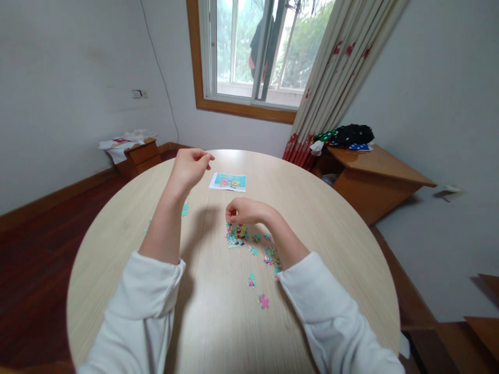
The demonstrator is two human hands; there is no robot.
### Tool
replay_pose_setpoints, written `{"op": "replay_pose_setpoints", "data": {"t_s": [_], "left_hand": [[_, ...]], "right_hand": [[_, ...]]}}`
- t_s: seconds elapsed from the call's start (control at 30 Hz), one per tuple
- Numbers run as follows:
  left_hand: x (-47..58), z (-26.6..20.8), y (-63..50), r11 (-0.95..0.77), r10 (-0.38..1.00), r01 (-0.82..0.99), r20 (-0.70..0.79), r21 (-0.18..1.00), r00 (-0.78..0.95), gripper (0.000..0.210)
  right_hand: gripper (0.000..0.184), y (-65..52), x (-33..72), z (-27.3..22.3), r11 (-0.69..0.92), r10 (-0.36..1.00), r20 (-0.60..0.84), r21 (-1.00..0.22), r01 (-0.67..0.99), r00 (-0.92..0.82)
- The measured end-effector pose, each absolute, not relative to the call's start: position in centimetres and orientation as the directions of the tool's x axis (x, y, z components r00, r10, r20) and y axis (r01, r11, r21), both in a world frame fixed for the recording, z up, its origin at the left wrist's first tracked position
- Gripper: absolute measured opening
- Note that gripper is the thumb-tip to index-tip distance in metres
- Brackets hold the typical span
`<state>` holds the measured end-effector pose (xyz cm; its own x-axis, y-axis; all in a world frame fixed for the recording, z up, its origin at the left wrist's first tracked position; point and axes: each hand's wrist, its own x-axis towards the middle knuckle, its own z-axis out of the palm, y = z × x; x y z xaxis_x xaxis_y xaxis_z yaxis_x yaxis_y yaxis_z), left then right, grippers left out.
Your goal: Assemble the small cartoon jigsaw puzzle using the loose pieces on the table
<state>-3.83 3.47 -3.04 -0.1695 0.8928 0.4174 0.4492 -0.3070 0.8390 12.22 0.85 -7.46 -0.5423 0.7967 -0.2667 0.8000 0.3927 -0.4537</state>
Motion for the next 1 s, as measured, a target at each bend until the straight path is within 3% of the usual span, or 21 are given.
{"op": "replay_pose_setpoints", "data": {"t_s": [0.3, 1.0], "left_hand": [[-3.8, -2.7, 3.3, -0.296, 0.894, 0.435, 0.407, 0.850, -0.187, 0.023], [-3.7, -2.6, 3.2, -0.287, 0.903, 0.430, 0.391, 0.856, -0.176, 0.019]], "right_hand": [[0.019, 1.6, 11.9, -9.4, 0.401, 0.780, -0.325, -0.397, 0.826, -0.535], [0.018, 1.9, 11.8, -10.1, 0.388, 0.790, -0.313, -0.414, 0.824, -0.528]]}}
